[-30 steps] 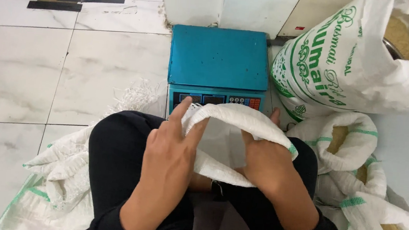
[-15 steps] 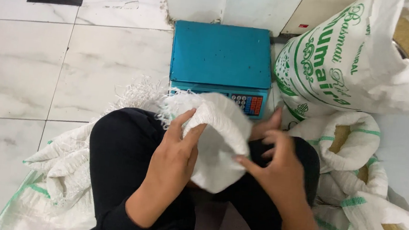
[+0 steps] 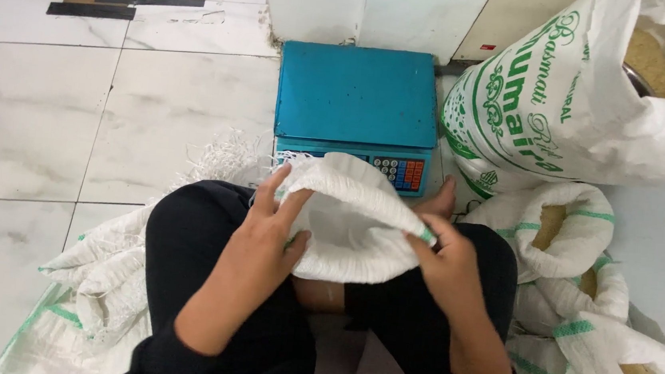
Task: The person scoops rice from a large sack into a metal bowl and pours it into a small white sack placed on a digital scale. The person repeats this process to fill the sack, then removes the filled sack and places an empty one on the scale to begin again.
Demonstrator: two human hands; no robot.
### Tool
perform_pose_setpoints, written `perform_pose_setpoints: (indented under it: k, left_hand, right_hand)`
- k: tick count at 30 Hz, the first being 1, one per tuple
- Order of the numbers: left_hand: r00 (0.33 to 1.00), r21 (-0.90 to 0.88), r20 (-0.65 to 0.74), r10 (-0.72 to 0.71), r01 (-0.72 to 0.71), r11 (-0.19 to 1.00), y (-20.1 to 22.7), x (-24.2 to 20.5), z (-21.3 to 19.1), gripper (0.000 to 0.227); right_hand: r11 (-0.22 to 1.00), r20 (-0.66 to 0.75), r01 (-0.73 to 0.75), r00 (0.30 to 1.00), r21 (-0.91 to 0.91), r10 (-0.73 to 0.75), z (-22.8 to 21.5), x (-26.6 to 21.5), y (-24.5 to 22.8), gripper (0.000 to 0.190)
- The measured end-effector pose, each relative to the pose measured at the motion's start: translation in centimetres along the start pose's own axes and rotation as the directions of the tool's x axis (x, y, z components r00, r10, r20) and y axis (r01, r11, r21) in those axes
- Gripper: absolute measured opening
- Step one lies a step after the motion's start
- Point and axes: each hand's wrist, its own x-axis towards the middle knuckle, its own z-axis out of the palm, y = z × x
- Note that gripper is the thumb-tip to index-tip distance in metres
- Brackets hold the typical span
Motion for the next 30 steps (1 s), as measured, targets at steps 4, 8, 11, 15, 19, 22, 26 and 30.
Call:
perform_pose_setpoints:
  k: [4,8,11,15,19,22,26,30]
  left_hand:
    - [0.990,-0.038,0.135,-0.050,0.055,0.998,-0.3,2.1,-1.6,0.059]
    - [0.999,0.002,0.034,0.007,-0.007,1.000,-0.5,6.1,-3.2,0.061]
    - [0.999,0.004,-0.027,0.027,-0.027,1.000,0.4,10.0,-5.0,0.067]
    - [0.996,0.057,-0.086,0.032,-0.028,0.998,-1.8,16.7,-3.1,0.073]
    - [0.997,0.053,-0.063,0.043,-0.040,0.998,-5.5,22.4,2.1,0.079]
    - [1.000,0.085,0.010,0.023,-0.024,0.996,-5.7,23.6,3.4,0.075]
    - [0.996,0.214,0.024,0.086,-0.089,0.973,-5.9,23.7,4.3,0.078]
    - [0.987,0.239,-0.001,0.160,-0.155,0.958,-3.5,23.3,3.7,0.073]
  right_hand:
    - [0.973,-0.016,-0.034,0.999,0.228,0.039,-1.9,3.3,-2.2,0.033]
    - [0.965,-0.125,0.153,0.984,0.212,-0.129,-3.1,6.9,-5.8,0.028]
    - [0.972,-0.165,0.217,0.966,0.084,-0.202,-4.2,12.3,-7.0,0.024]
    - [0.958,-0.227,0.253,0.933,-0.137,-0.279,-3.3,18.1,-10.4,0.032]
    - [0.832,-0.200,0.421,0.837,-0.362,-0.510,-0.1,21.3,-9.8,0.043]
    - [0.731,-0.107,0.511,0.782,-0.453,-0.614,3.8,23.0,-6.7,0.025]
    - [0.671,0.195,0.635,0.766,-0.382,-0.613,8.6,25.8,-1.3,0.031]
    - [0.700,0.370,0.475,0.875,-0.534,-0.311,8.4,24.6,-5.2,0.038]
